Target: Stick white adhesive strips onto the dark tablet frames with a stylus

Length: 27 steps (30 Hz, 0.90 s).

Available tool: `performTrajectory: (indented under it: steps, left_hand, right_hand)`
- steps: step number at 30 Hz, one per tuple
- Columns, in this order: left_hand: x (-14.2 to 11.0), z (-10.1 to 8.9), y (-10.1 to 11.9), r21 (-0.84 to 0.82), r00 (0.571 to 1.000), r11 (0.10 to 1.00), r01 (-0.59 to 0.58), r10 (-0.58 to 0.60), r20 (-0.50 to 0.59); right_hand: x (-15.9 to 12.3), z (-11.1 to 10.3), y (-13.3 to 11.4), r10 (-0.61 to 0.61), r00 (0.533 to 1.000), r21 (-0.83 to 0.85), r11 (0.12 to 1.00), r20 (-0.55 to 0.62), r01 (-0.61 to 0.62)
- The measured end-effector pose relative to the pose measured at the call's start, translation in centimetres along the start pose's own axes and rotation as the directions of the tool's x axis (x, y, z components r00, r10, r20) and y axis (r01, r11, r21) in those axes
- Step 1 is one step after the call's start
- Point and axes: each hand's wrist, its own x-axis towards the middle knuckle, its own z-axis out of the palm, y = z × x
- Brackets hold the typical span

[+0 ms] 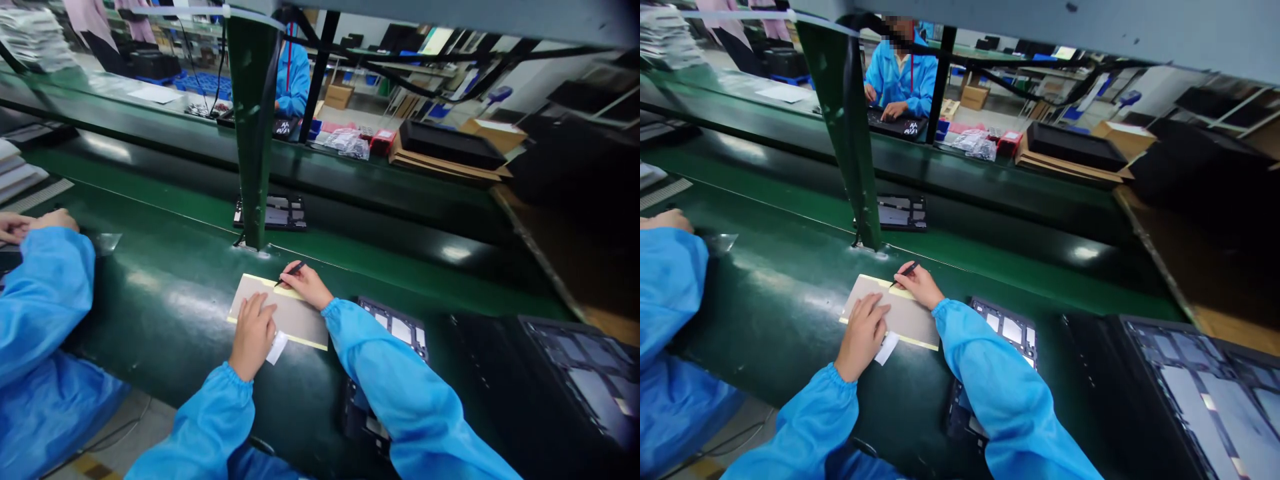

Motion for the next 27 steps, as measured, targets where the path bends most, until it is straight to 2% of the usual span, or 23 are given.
performTrajectory:
  steps: [8, 11, 13, 15, 17, 20, 22, 24, 25, 27]
  left_hand:
    - [0.0, 0.1, 0.0, 0.002, 1.0, 1.0, 0.012, -0.012, 0.007]
    - [0.0, 0.1, -0.1, 0.009, 1.0, 1.0, 0.011, -0.011, 0.005]
    - [0.2, 0.0, -0.3, 0.006, 1.0, 1.0, 0.002, -0.002, 0.007]
    - [0.4, -0.4, -0.8, -0.01, 1.0, 1.0, -0.016, 0.016, 0.009]
    - [0.7, -1.0, -0.9, -0.035, 0.999, 0.998, -0.043, 0.042, -0.011]
    - [0.9, -1.8, 0.6, -0.058, 0.989, 0.993, -0.101, 0.094, -0.115]
    - [0.3, -2.1, 3.3, -0.11, 0.975, 0.976, -0.185, 0.169, -0.146]
    - [-1.1, -1.9, 7.0, -0.216, 0.952, 0.927, -0.307, 0.302, -0.056]
    - [-2.0, -1.6, 9.0, -0.278, 0.92, 0.886, -0.372, 0.392, 0.017]
    - [-3.8, -0.6, 12.6, -0.37, 0.818, 0.796, -0.479, 0.558, 0.141]
  right_hand:
    - [0.4, 0.8, -0.3, -0.033, 0.999, -0.003, 0.999, 0.001, 0.033]
    - [-0.3, 1.0, -1.6, -0.079, 0.996, 0.009, 0.997, -0.035, 0.08]
    - [-2.1, 0.4, -3.2, -0.132, 0.987, 0.021, 0.991, -0.09, 0.134]
    - [-5.5, -1.2, -4.8, -0.203, 0.969, 0.0, 0.979, -0.143, 0.205]
    - [-10.3, -3.5, -5.9, -0.249, 0.953, -0.065, 0.968, -0.174, 0.242]
    - [-18.7, -6.8, -5.6, -0.241, 0.942, -0.155, 0.966, -0.231, 0.209]
    - [-24.1, -8.2, -4.4, -0.22, 0.939, -0.175, 0.968, -0.265, 0.178]
    - [-28.5, -8.8, -2.8, -0.214, 0.937, -0.19, 0.968, -0.275, 0.165]
    - [-30.2, -8.9, -2.0, -0.216, 0.936, -0.204, 0.965, -0.278, 0.163]
    - [-32.6, -8.7, -0.6, -0.235, 0.929, -0.232, 0.958, -0.284, 0.172]
